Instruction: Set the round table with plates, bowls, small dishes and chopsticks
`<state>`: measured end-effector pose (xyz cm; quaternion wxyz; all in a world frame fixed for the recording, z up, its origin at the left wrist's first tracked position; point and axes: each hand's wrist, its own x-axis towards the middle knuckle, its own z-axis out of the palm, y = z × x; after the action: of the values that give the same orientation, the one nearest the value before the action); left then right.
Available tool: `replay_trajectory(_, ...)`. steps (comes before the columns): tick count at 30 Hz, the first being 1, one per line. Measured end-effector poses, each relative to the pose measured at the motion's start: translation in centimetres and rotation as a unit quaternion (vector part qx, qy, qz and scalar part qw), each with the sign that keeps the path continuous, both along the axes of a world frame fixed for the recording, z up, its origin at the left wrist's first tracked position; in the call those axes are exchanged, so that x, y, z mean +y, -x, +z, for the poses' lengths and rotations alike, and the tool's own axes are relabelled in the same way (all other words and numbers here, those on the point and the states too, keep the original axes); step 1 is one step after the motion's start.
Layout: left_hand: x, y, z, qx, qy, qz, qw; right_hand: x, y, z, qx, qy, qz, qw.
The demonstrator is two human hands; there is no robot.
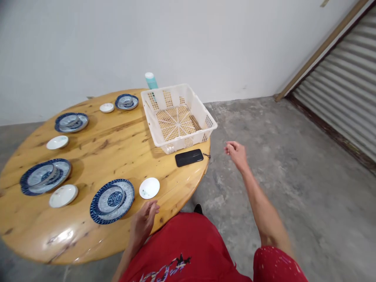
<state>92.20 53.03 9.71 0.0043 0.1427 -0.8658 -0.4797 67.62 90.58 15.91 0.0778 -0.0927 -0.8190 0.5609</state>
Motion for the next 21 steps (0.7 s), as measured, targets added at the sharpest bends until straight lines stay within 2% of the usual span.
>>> replay_trajectory(3, -2.0, -0.7, -0.8, 0.015, 0.001, 0.054, 0.998, -3.0, 3.5, 3.9, 0.049, -0.045, 0.044, 0.997)
replay_trajectory(5, -2.9, -1.1, -1.1, 0.013, 0.013, 0.078, 0.997, -4.9, 6.1, 5.9, 0.064, -0.094, 0.081, 0.99)
replay_trajectory(7, -3.5, -1.4, -1.1, 0.01, 0.021, 0.108, 0.994, -6.6, 8.9, 7.0, 0.055, -0.172, 0.117, 0.977)
replay_trajectory(9, -3.7, -1.4, -0.8, 0.003, 0.026, 0.143, 0.989, -8.4, 12.1, 7.3, 0.028, -0.277, 0.148, 0.949)
replay_trajectory(12, -3.2, -1.0, 0.0, -0.027, 0.028, 0.21, 0.977, -11.1, 16.8, 6.1, -0.024, -0.434, 0.188, 0.881)
replay_trajectory(14, -2.5, -0.5, 0.7, -0.044, 0.015, 0.263, 0.964, -12.7, 19.7, 4.6, -0.068, -0.503, 0.219, 0.833)
replay_trajectory(17, -0.9, 0.2, 1.5, -0.064, -0.007, 0.33, 0.942, -14.4, 23.0, 2.3, -0.134, -0.555, 0.259, 0.779)
replay_trajectory(19, 0.2, 0.6, 1.7, -0.085, -0.019, 0.356, 0.93, -15.0, 24.6, 0.7, -0.156, -0.564, 0.283, 0.76)
replay_trajectory(21, 1.1, 0.8, 1.5, -0.11, -0.024, 0.372, 0.921, -15.4, 25.8, -0.8, -0.162, -0.559, 0.31, 0.752)
